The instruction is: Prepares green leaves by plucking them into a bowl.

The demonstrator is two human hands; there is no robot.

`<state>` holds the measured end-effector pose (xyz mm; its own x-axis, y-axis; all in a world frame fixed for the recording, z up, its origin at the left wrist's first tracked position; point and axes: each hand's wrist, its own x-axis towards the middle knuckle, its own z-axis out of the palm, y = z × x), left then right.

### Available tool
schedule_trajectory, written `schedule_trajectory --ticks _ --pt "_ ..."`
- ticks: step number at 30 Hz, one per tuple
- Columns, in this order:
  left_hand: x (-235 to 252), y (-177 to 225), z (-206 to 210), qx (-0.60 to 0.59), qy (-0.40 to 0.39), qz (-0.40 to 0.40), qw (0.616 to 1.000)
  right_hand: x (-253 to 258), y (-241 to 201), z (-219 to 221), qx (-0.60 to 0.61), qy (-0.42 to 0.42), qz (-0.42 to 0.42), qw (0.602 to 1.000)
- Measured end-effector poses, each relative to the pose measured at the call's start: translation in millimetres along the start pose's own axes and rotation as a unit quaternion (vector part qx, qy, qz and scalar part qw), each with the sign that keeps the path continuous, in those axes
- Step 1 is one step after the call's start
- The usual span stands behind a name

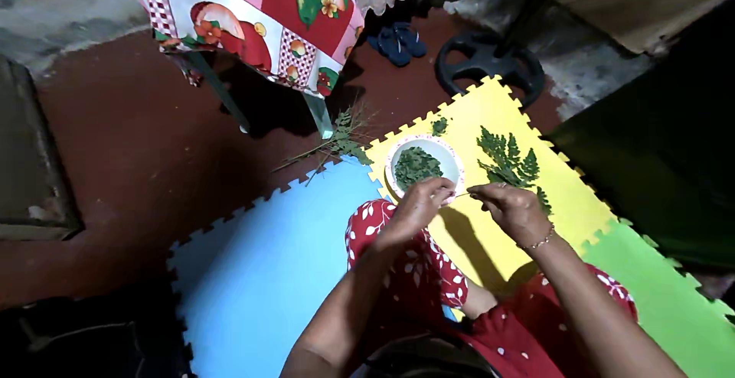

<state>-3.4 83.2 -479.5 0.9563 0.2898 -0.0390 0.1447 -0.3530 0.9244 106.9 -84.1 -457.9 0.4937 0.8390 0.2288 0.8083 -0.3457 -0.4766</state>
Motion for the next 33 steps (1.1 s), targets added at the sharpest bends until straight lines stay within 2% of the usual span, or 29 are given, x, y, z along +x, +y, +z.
schedule_trajectory --ticks 3,5,7,10,14,18,26,28,30,33 --pt "28.1 -52.4 -43.0 0.046 0.093 -0.102 0.989 50.4 53.6 12.0 0.031 -0.059 0.122 0.99" --pt "48.5 -91.3 -81.9 0.12 0.158 -0.172 0.965 90.5 100.1 25.0 0.055 -0.078 0.196 0.976" --pt "64.9 -128.0 -116.2 0.195 0.202 -0.224 0.933 128.8 142.4 45.2 0.068 -0.089 0.233 0.966" --pt "83.3 -166.6 -147.2 0.281 0.201 -0.277 0.897 174.1 184.1 80.6 0.073 -0.094 0.247 0.962" --pt "92.3 -197.9 -158.9 0.336 0.146 -0.279 0.888 201.2 210.6 122.3 0.004 -0.144 0.255 0.956" --pt "99.9 -204.1 -159.6 0.36 0.124 -0.302 0.874 196.4 206.4 116.3 -0.011 -0.122 0.255 0.959" --pt "100.7 -202.2 -160.4 0.37 0.11 -0.321 0.865 141.8 170.5 76.7 0.117 -0.029 0.178 0.977" --pt "97.3 -193.2 -165.2 0.364 0.121 -0.313 0.869 128.2 151.3 69.1 0.137 -0.004 0.152 0.979" --pt "91.0 -177.0 -171.1 0.354 0.163 -0.269 0.881 118.6 129.3 64.4 0.164 0.01 0.129 0.978" --pt "80.9 -128.1 -176.0 0.315 0.219 -0.215 0.898 118.0 86.8 61.5 0.257 -0.018 0.122 0.959"
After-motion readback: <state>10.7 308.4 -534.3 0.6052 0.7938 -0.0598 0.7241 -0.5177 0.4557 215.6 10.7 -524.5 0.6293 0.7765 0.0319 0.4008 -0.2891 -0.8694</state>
